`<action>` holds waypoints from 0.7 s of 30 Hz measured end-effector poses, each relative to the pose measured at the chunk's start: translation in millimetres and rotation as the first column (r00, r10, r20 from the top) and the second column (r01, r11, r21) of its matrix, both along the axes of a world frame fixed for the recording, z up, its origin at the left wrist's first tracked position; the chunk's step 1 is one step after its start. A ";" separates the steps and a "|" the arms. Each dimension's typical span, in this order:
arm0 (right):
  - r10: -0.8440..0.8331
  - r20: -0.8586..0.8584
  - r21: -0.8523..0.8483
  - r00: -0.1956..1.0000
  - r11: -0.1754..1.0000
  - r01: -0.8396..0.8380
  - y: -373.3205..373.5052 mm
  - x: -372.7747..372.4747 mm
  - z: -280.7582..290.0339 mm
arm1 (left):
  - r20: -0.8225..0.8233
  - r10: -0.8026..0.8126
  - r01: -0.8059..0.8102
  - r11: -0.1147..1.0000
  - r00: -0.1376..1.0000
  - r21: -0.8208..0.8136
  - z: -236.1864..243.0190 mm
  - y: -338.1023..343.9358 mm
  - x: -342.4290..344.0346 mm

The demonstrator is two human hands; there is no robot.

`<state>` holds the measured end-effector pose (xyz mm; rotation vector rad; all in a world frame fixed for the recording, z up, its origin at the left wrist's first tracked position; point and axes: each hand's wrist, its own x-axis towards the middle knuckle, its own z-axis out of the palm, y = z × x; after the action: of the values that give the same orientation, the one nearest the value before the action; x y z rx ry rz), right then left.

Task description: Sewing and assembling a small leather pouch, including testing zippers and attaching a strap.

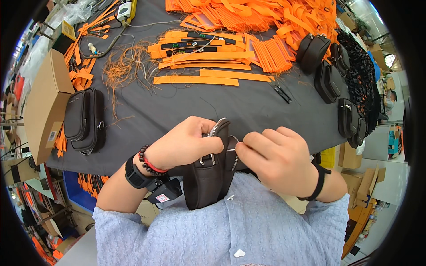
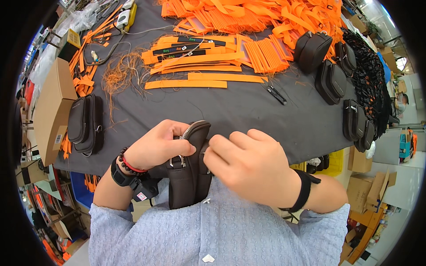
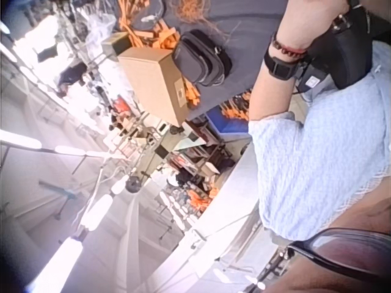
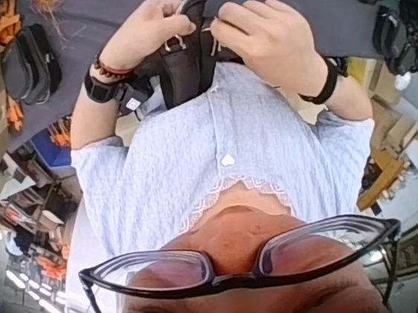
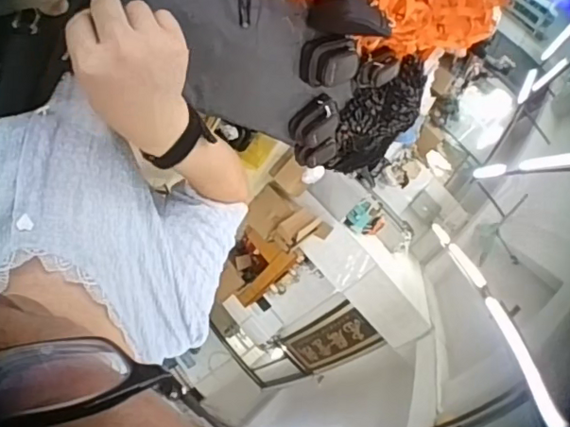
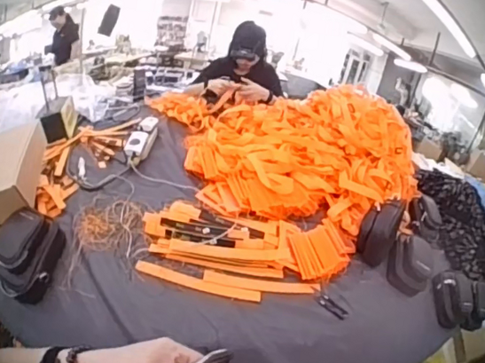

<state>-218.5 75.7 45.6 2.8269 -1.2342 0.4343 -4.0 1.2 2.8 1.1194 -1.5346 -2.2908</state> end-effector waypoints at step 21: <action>-0.007 0.268 -0.014 0.963 1.000 0.012 -4.4 -13.3 -27.6 | -0.054 -0.024 0.028 0.997 0.998 0.069 4.5 -1.1 8.1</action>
<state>-231.8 71.3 18.0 2.8181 -1.2758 0.8463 4.1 0.1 7.3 1.0519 -1.4699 -2.3882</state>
